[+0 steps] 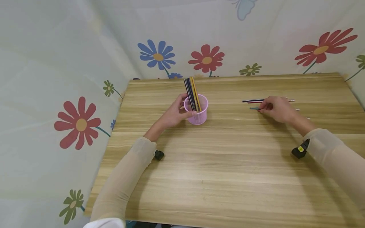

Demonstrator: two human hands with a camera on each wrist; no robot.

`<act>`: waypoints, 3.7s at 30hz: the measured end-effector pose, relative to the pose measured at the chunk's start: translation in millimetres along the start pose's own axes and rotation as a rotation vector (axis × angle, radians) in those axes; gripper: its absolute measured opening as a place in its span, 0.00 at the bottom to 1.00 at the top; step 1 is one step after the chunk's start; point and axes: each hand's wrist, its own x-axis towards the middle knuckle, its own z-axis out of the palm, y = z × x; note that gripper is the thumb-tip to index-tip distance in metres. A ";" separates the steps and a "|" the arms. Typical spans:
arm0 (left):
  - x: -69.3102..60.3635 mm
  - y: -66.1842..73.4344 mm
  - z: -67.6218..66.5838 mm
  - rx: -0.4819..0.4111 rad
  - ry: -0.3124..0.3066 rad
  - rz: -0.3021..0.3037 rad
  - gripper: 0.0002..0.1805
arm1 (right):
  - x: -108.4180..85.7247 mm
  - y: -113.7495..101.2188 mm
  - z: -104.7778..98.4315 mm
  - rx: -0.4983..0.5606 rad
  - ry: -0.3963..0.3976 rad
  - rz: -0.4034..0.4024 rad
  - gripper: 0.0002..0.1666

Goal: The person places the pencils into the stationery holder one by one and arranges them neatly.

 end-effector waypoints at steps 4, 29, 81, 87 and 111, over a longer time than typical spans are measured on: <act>0.8 1.0 0.7 0.000 -0.008 -0.005 0.41 | -1.3 -1.1 -1.5 -0.019 -0.015 -0.013 0.04; 0.7 4.0 -2.5 0.021 -0.024 -0.031 0.42 | 3.1 -10.9 1.1 -0.143 -0.091 -0.067 0.04; -1.6 5.6 -0.6 -0.015 -0.018 -0.031 0.42 | 67.6 -200.4 -49.8 0.684 0.085 -0.150 0.12; -1.0 5.5 -0.1 -0.007 -0.017 -0.027 0.41 | 71.4 -211.7 -55.1 0.755 0.155 -0.203 0.10; -0.2 4.3 -0.8 0.014 -0.013 -0.021 0.40 | 102.2 -225.6 -10.5 0.720 0.288 -0.274 0.09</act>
